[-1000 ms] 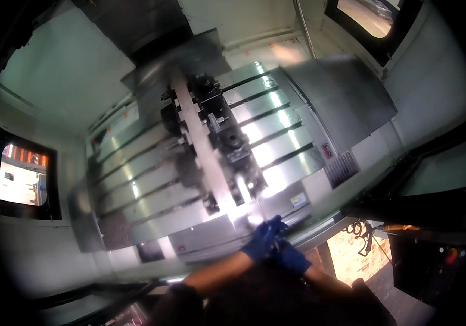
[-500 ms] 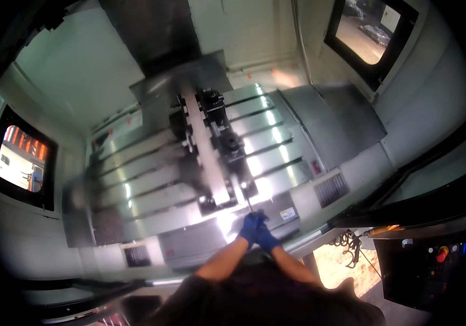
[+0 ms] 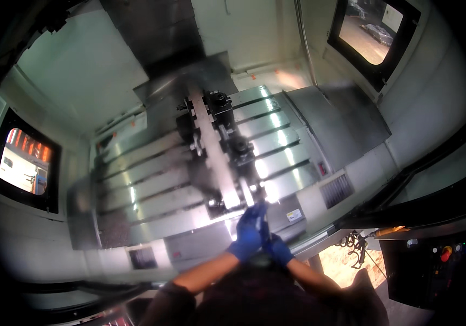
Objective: The person operates a metalworking machine by placing a black component into a central vice, securing it by turning a handle, and then using a wrench to tighten bolts on the fixture before interacting with a control panel.
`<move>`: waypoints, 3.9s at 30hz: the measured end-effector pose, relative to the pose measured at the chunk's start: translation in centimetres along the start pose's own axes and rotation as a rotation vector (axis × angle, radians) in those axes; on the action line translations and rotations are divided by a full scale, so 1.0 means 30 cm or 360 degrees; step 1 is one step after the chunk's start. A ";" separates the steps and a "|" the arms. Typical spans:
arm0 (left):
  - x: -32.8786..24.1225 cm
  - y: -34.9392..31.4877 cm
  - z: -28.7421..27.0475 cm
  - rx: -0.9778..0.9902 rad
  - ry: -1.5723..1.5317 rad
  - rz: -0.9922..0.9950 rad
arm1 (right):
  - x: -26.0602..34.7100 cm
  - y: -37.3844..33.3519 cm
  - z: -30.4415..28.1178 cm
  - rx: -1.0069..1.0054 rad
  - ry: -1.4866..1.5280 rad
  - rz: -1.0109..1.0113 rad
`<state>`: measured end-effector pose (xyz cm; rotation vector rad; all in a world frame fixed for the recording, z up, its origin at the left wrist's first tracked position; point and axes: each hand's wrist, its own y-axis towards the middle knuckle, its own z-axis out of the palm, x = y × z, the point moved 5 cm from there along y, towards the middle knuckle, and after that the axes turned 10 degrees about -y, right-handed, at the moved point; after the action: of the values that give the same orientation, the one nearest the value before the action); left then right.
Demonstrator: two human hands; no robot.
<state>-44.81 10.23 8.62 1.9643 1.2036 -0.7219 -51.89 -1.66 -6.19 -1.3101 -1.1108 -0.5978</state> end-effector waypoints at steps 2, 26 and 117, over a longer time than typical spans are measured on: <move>0.003 0.038 0.018 0.0338 0.0044 0.0324 | 0.038 0.032 -0.020 -0.0079 -0.0060 0.0045; 0.280 1.040 -0.473 0.0787 -0.0622 -0.0074 | 1.621 0.527 -0.198 -0.0575 0.0240 -0.1720; 0.598 0.878 -0.960 -0.0704 -0.0167 0.0122 | 1.414 0.433 -0.086 -0.0402 -0.0014 -0.1737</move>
<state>-10.85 34.23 19.45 1.5766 1.1073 -0.4644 -22.86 8.47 25.90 -0.8078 -1.7750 -1.5614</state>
